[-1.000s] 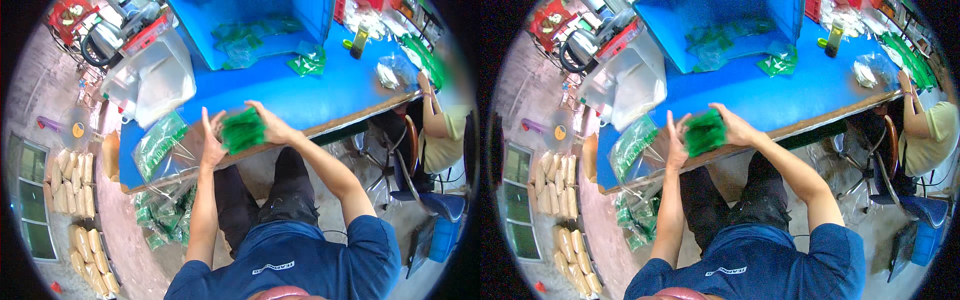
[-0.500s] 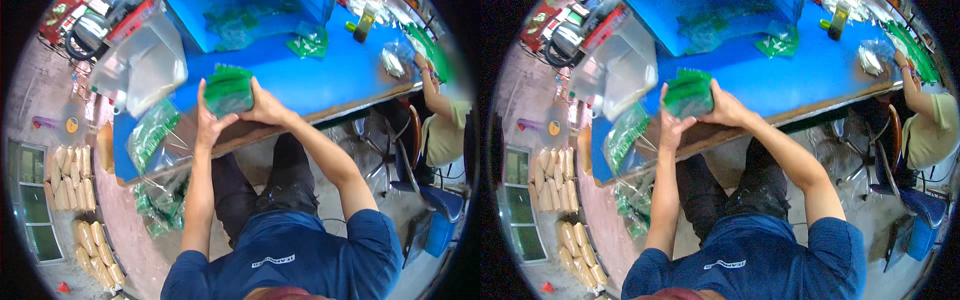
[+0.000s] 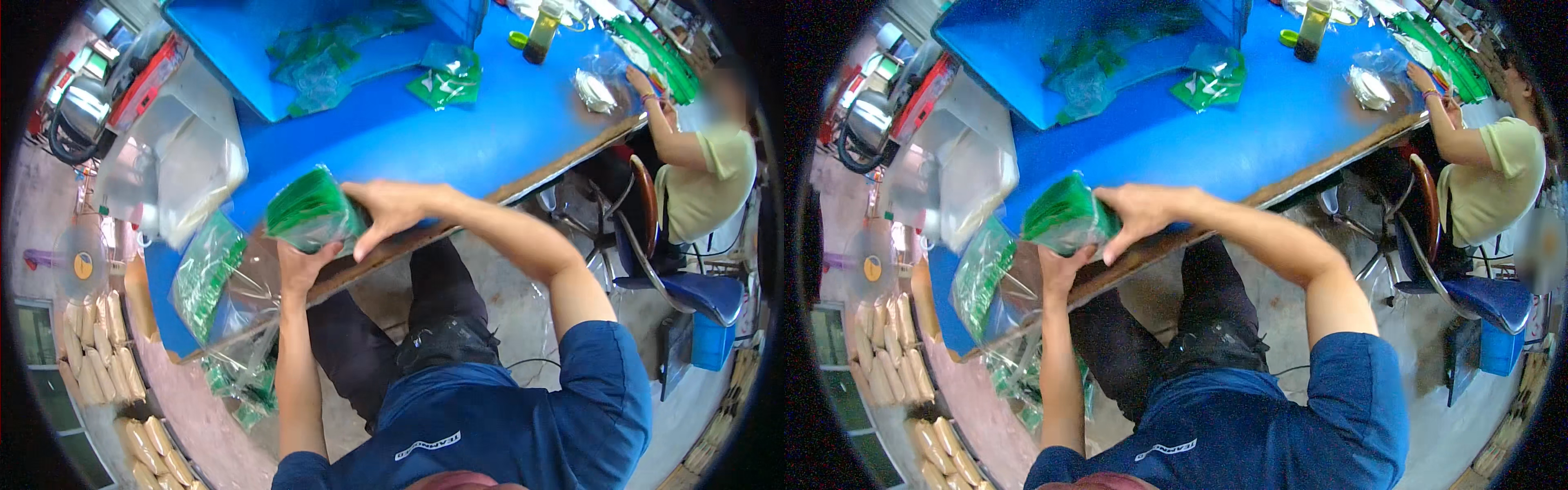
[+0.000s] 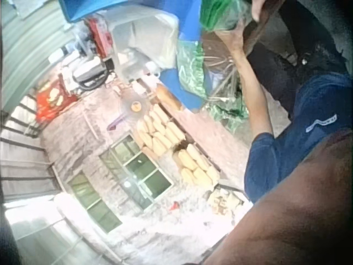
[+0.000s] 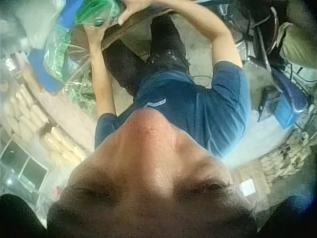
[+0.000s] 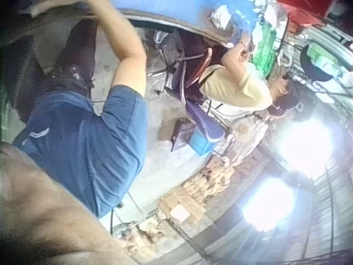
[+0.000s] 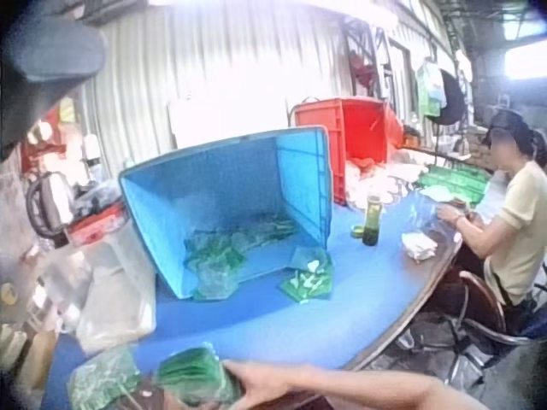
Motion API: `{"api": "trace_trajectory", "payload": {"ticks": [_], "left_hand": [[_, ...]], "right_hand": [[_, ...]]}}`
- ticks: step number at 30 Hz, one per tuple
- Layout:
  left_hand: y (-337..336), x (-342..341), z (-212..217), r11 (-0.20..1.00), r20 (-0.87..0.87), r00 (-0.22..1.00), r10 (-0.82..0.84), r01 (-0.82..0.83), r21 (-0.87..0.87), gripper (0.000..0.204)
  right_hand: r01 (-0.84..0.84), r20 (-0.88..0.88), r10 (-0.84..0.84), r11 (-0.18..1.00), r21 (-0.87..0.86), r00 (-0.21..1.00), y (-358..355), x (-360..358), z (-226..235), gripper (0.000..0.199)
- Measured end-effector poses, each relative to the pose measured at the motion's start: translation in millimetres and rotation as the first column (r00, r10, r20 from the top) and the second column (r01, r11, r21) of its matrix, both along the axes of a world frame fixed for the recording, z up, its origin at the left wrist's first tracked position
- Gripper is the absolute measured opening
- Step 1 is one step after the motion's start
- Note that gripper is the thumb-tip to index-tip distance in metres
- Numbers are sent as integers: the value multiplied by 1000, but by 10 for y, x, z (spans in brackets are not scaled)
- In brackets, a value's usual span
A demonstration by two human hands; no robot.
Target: Packing stacks of green plastic bags into a larger clear bag.
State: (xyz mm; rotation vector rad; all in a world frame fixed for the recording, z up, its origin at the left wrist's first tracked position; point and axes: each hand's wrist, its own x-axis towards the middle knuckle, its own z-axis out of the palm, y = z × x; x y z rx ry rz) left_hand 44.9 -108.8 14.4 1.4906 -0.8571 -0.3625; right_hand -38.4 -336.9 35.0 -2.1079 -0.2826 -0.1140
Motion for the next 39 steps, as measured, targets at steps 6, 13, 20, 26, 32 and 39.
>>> {"api": "trace_trajectory", "payload": {"ticks": [6,13,20,26,32,39], "left_hand": [[-44,50,-123,992,-117,987,108,-114,-46,60],[110,84,-111,978,-156,972,177,-191,-83,53],[615,-598,-489,863,-728,685,-5,-365,-349,53],[1091,-1307,-704,740,-897,253,-362,-507,-441,55],[1209,-1319,-720,842,-895,423,-143,-423,-335,78],[1106,-1304,-613,845,-894,439,-87,-443,-300,65]], "right_hand": [[881,382,-892,37,-471,242,-2075,556,-311,93],[619,162,-729,416,-666,665,-841,369,-635,92],[207,251,-10,598,-774,968,-752,-71,-317,50],[64,271,242,624,-779,931,26,-231,-262,33],[-161,95,244,839,-520,965,679,-433,-211,33],[-142,70,199,867,-477,978,787,-145,-130,71]]}}
